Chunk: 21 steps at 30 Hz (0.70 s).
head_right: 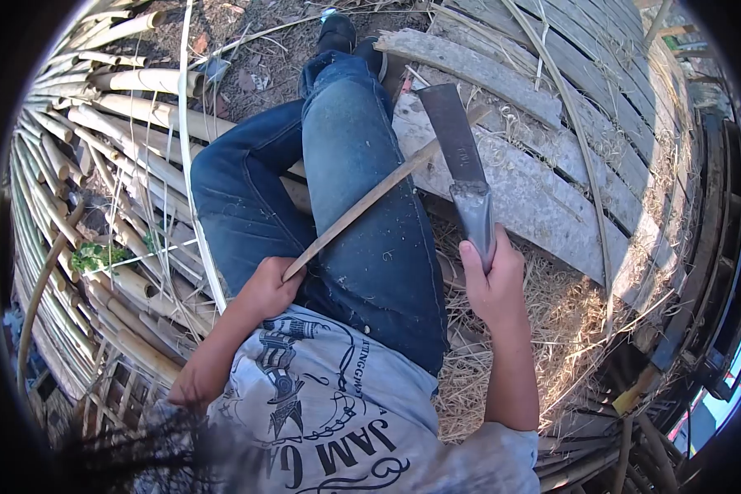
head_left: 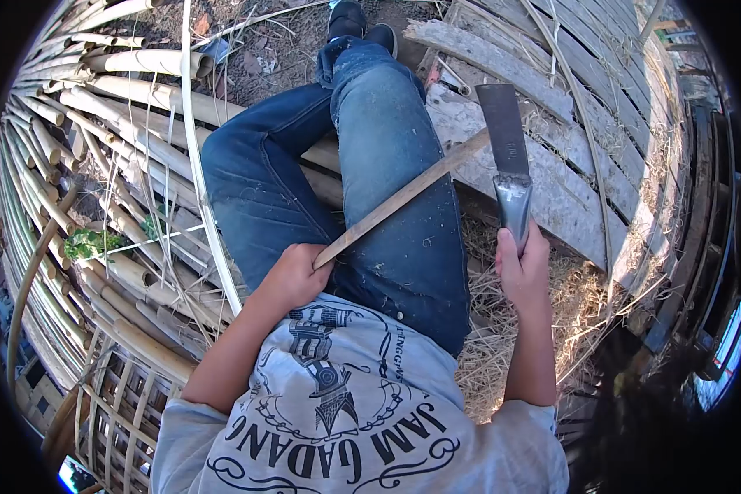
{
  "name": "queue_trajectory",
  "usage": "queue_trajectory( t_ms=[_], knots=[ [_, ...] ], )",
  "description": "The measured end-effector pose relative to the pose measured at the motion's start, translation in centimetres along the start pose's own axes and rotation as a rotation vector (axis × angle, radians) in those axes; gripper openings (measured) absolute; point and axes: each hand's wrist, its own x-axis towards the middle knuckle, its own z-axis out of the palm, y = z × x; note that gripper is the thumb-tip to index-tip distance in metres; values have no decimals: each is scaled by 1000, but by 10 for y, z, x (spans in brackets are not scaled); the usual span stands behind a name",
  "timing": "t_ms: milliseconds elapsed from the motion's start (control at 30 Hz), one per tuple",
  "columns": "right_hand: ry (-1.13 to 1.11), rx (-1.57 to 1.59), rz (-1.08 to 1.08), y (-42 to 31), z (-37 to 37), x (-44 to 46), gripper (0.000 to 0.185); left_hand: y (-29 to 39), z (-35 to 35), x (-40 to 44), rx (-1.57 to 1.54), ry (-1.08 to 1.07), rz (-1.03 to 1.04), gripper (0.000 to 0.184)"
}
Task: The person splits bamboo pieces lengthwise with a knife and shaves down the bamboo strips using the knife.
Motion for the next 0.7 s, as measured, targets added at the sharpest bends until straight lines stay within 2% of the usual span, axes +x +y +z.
queue_trajectory(
  t_ms=[67, 133, 200, 233, 267, 333, 367, 467, 500, 567, 600, 700],
  knots=[
    [95, 80, -22, 11, 9, 0, 25, -2, 1, -1, 0, 12, -10, 17],
    [65, 78, -37, 12, 0, 1, 25, -8, 1, -1, -36, 1, 15, 23],
    [-46, 132, 113, 6, -17, 3, 24, -9, 1, 2, -36, -6, 45, 23],
    [-2, 302, 222, 7, -16, 3, 22, -9, 2, 3, -34, -11, 69, 24],
    [-12, 291, 227, 7, -13, 2, 22, -8, 2, 2, -49, -12, 63, 24],
    [3, 262, 153, 10, -3, -1, 23, -6, 1, 0, -50, -16, 2, 25],
    [-9, 84, 38, 17, 0, -3, 25, -6, 1, -1, -70, 14, 14, 27],
    [-67, 24, -3, 6, -2, -4, 28, -11, 0, 3, -47, -2, 73, 28],
    [-24, 1, 3, 13, -4, -3, 26, -9, -1, 4, -54, -6, 73, 28],
    [24, 52, 8, 20, 11, -3, 25, -2, -3, 3, -20, -56, -24, 25],
    [80, 114, 2, 20, 17, -3, 25, -3, -1, 2, -24, -55, -24, 25],
    [45, 71, -7, 13, 2, 1, 25, -4, -6, 1, -14, -43, -13, 26]
  ],
)
